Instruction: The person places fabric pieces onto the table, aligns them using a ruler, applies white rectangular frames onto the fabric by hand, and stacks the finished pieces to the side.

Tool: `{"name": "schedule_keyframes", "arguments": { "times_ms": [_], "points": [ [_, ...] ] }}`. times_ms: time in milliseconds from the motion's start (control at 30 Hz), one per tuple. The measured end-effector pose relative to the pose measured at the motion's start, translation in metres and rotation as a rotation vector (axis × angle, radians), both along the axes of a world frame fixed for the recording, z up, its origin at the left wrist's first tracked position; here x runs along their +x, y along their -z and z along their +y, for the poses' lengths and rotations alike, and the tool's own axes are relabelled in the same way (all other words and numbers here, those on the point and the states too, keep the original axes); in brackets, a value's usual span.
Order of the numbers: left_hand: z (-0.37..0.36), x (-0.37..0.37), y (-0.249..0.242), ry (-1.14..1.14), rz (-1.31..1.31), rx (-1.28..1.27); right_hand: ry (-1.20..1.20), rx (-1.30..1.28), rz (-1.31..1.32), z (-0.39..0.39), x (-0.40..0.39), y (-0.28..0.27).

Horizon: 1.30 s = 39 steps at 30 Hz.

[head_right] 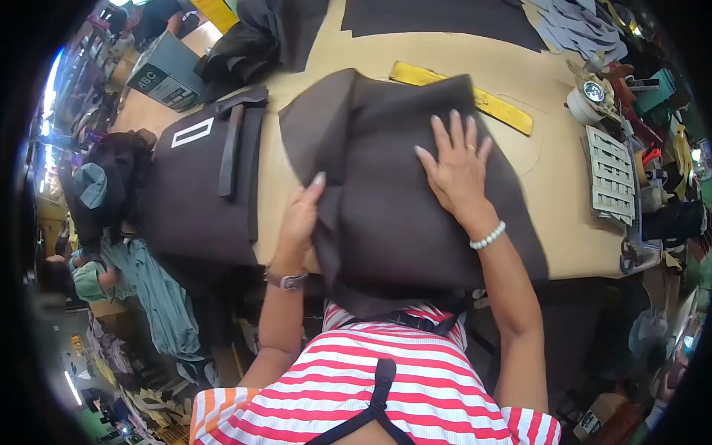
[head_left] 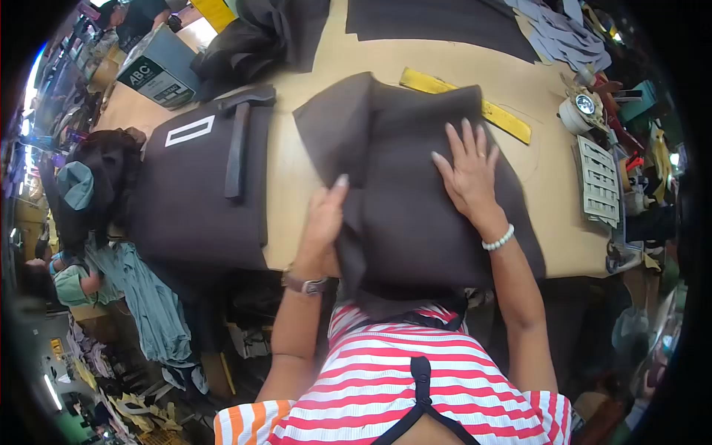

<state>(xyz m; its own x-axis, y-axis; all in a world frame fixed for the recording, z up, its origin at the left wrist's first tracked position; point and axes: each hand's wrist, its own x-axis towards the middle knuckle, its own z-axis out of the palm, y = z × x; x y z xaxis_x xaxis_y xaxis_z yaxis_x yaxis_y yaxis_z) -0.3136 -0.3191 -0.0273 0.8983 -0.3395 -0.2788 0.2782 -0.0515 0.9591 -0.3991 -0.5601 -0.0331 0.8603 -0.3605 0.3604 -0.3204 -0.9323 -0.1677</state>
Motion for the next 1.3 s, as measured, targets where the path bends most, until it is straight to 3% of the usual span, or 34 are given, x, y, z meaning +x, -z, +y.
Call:
{"name": "schedule_keyframes", "arguments": {
  "times_ms": [133,267,567,633,667,767,833,900,933,1033,1167,1267,1300],
  "points": [
    [0.035,0.005,-0.003,-0.212,-0.004,0.148,0.18,0.077,0.184,-0.007,-0.049,0.007],
    [0.067,0.012,-0.016,-0.085,0.105,-0.18,0.314,0.122,0.231,0.009,-0.104,-0.002],
    [0.018,0.001,-0.01,0.166,-0.408,0.159,0.606,0.116,0.23,0.065,-0.191,-0.013],
    [0.013,-0.007,-0.014,0.258,-0.433,0.282,0.509,0.113,0.094,0.051,-0.174,-0.034],
    [0.008,-0.016,-0.025,0.211,-0.324,0.402,0.443,0.126,0.016,0.038,-0.159,-0.044],
    [0.016,-0.029,-0.005,0.14,-0.438,0.356,0.188,0.085,-0.189,-0.021,-0.097,-0.042],
    [0.021,-0.039,-0.012,0.114,-0.358,0.362,0.071,0.069,-0.268,-0.061,-0.042,-0.028],
    [0.029,-0.049,-0.014,0.075,-0.245,0.366,0.034,0.069,-0.273,-0.095,0.011,-0.007],
    [0.033,-0.054,-0.008,0.045,-0.34,0.344,0.07,0.005,-0.25,-0.106,0.031,0.001],
    [0.043,-0.066,-0.023,0.049,-0.286,0.452,0.144,-0.117,-0.162,-0.116,0.062,0.019],
    [0.056,-0.068,-0.031,0.1,-0.707,0.941,0.112,-0.041,-0.141,-0.116,0.065,0.029],
    [0.033,-0.071,-0.037,0.18,-1.123,1.068,0.078,0.08,-0.124,-0.111,0.059,0.014],
    [0.019,-0.073,-0.04,0.319,-1.107,0.91,0.055,0.073,-0.167,-0.112,0.06,0.014]
  ]
}}
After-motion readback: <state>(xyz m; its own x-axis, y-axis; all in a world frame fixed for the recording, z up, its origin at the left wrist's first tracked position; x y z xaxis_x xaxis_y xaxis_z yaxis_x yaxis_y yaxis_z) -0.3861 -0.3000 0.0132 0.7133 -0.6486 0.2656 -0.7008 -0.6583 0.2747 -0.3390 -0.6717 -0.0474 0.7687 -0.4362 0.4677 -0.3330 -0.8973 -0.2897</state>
